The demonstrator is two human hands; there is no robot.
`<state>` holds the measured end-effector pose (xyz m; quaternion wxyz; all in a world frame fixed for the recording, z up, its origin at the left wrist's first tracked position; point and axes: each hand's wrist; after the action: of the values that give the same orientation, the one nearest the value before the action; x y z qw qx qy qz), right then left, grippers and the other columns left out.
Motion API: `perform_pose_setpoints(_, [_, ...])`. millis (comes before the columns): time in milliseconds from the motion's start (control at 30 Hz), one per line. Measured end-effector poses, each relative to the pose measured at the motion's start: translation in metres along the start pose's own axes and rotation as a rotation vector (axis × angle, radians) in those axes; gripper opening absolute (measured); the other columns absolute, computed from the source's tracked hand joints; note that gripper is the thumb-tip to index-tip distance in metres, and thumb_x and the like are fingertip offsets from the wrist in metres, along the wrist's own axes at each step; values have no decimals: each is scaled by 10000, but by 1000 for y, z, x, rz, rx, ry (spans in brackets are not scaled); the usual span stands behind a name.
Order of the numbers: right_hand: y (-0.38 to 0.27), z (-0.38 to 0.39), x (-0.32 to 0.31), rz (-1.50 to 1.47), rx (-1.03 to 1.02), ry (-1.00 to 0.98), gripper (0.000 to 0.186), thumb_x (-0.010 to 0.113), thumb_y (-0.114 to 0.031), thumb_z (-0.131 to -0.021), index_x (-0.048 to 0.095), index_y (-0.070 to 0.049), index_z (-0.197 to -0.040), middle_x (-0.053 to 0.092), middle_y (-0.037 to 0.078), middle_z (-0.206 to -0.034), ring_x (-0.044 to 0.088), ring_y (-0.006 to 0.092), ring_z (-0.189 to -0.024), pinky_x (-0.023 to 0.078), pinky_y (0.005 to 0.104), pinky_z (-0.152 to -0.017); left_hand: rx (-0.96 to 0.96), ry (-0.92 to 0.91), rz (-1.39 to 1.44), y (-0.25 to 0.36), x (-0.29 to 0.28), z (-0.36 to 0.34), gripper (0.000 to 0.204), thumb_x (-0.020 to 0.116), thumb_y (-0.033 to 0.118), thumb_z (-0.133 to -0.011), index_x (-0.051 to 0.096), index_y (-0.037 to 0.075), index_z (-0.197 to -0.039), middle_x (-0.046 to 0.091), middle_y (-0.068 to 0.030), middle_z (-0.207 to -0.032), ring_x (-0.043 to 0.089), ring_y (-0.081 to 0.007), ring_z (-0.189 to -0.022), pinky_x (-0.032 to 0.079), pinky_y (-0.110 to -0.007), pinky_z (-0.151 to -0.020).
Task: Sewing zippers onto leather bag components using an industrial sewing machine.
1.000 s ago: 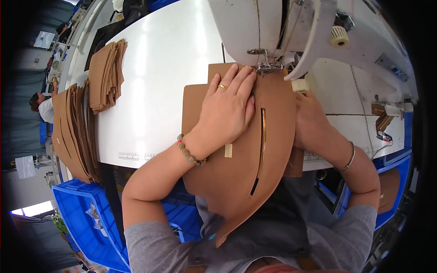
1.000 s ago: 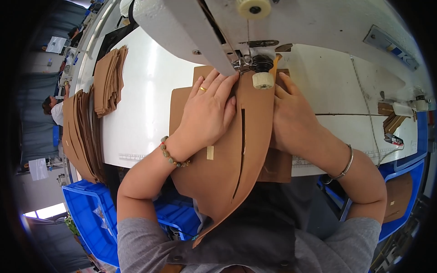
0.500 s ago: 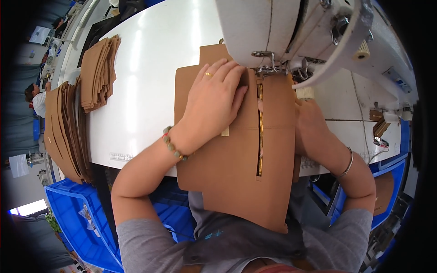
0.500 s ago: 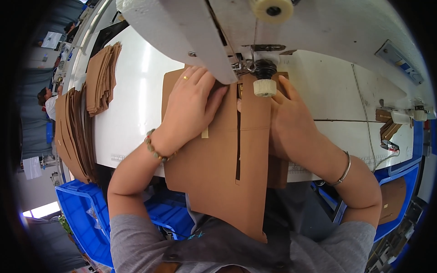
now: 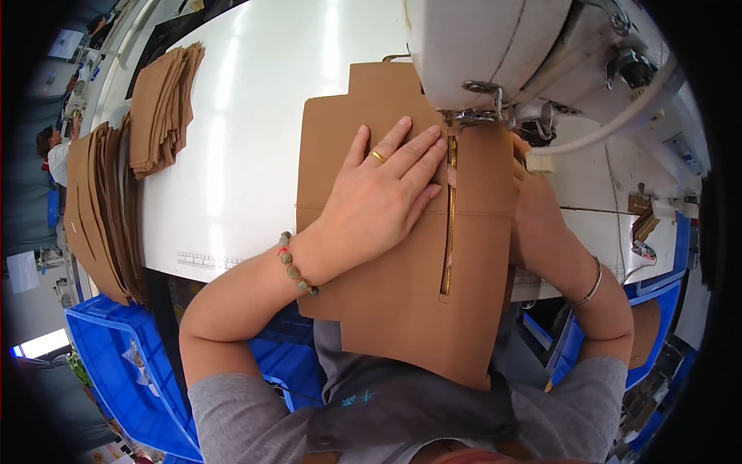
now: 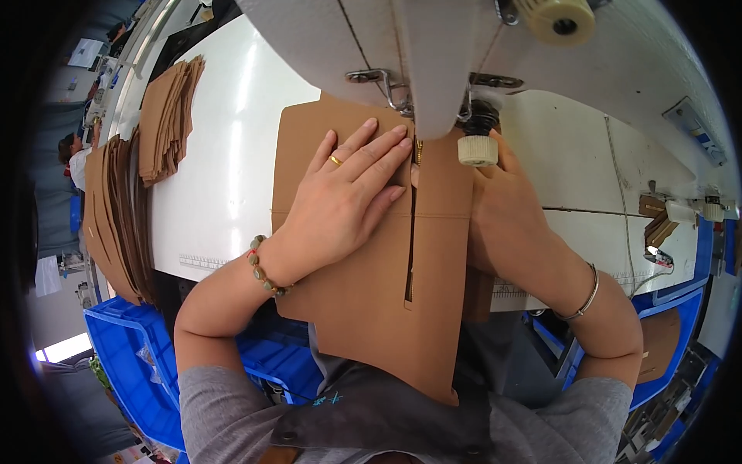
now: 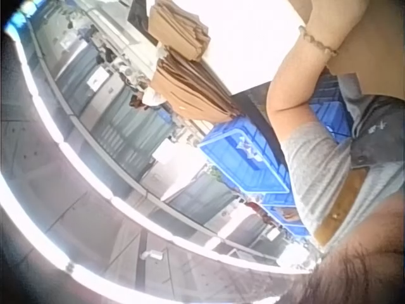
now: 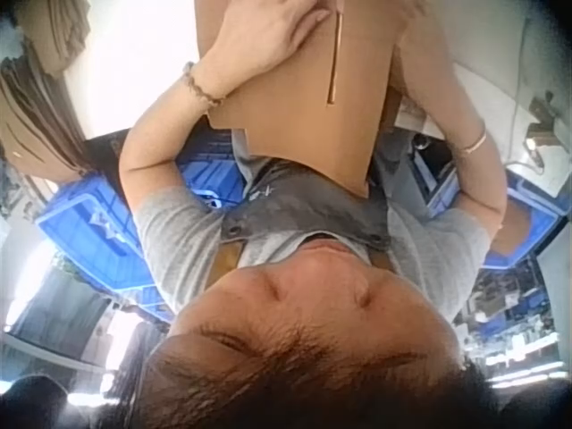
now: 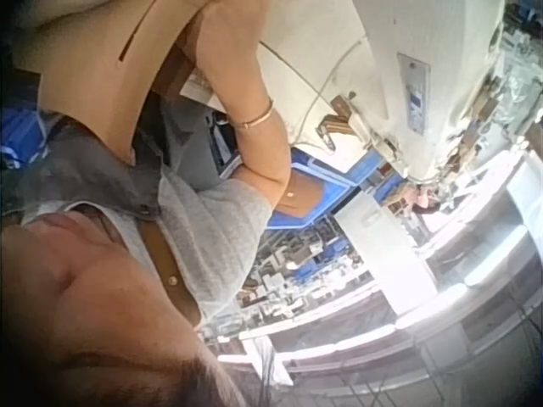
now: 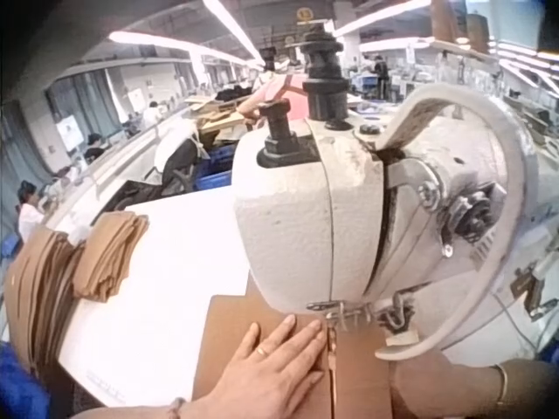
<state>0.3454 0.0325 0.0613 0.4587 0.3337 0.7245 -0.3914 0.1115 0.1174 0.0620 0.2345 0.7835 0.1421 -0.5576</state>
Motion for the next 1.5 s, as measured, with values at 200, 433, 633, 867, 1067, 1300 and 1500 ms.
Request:
perform_pose_setpoints(200, [3, 1, 2, 33, -33, 14, 603, 710, -281, -855, 630, -129, -1432, 703, 124, -1251, 705, 305, -1069, 370, 643, -1159, 10, 1, -30, 1, 0, -1, 481, 636, 225, -1014, 596, 99, -1477, 542, -51, -1572, 482, -346, -1456, 371, -606, -1167])
perform_pose_setpoints(433, [2, 2, 1, 37, 4, -29, 603, 714, -287, -850, 630, -138, -1429, 700, 120, -1272, 705, 298, -1081, 373, 647, -1150, 24, -8, -42, 1, 0, -2, 471, 621, 201, -1016, 597, 96, -1474, 532, -41, -1582, 479, -354, -1450, 379, -613, -1154])
perform_pose_setpoints(633, [2, 1, 1, 7, -4, 3, 562, 709, -272, -854, 653, -136, -1397, 699, 117, -1239, 705, 303, -1021, 402, 620, -1114, 57, -30, -83, 0, -4, -4, 459, 600, 189, -1016, 601, 71, -1459, 533, -43, -1577, 493, -356, -1435, 411, -603, -1113])
perform_pose_setpoints(867, [2, 0, -4, 31, -39, 14, 529, 712, -251, -851, 664, -91, -1352, 697, 125, -1169, 696, 303, -958, 458, 538, -1039, 104, -54, -178, -1, -7, -8, 458, 589, 160, -981, 610, 46, -1424, 545, -55, -1555, 542, -334, -1387, 451, -578, -1067])
perform_pose_setpoints(1067, [1, -3, -20, -227, 96, -121, 494, 737, -139, -853, 678, -37, -1333, 632, 194, -1375, 580, 396, -1296, 491, 469, -1064, 104, -50, -225, 1, -7, -7, 492, 592, 141, -951, 599, 45, -1433, 544, -58, -1553, 555, -319, -1375, 450, -575, -1087])
perform_pose_setpoints(1300, [17, 1, -38, -74, 185, -23, 195, 738, -122, -855, 731, -43, -1032, 699, 186, -973, 667, 396, -930, 526, 464, -829, 109, -33, -210, 2, -7, -8, 452, 629, 216, -989, 620, 52, -1411, 570, -54, -1525, 564, -304, -1366, 446, -568, -1095])
perform_pose_setpoints(1500, [16, -9, -62, 54, 319, 280, 83, 729, -85, -895, 687, -16, -912, 711, 133, -893, 688, 352, -828, 546, 402, -757, 82, -16, -128, 4, -7, -9, 482, 648, 329, -1005, 629, 53, -1400, 576, -50, -1520, 568, -302, -1358, 445, -566, -1098])
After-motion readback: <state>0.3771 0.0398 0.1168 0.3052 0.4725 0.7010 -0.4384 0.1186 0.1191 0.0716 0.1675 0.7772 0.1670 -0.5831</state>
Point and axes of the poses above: each hand's wrist, its own z-axis away from the middle knuckle, its own x-axis out of the palm, y = z × x
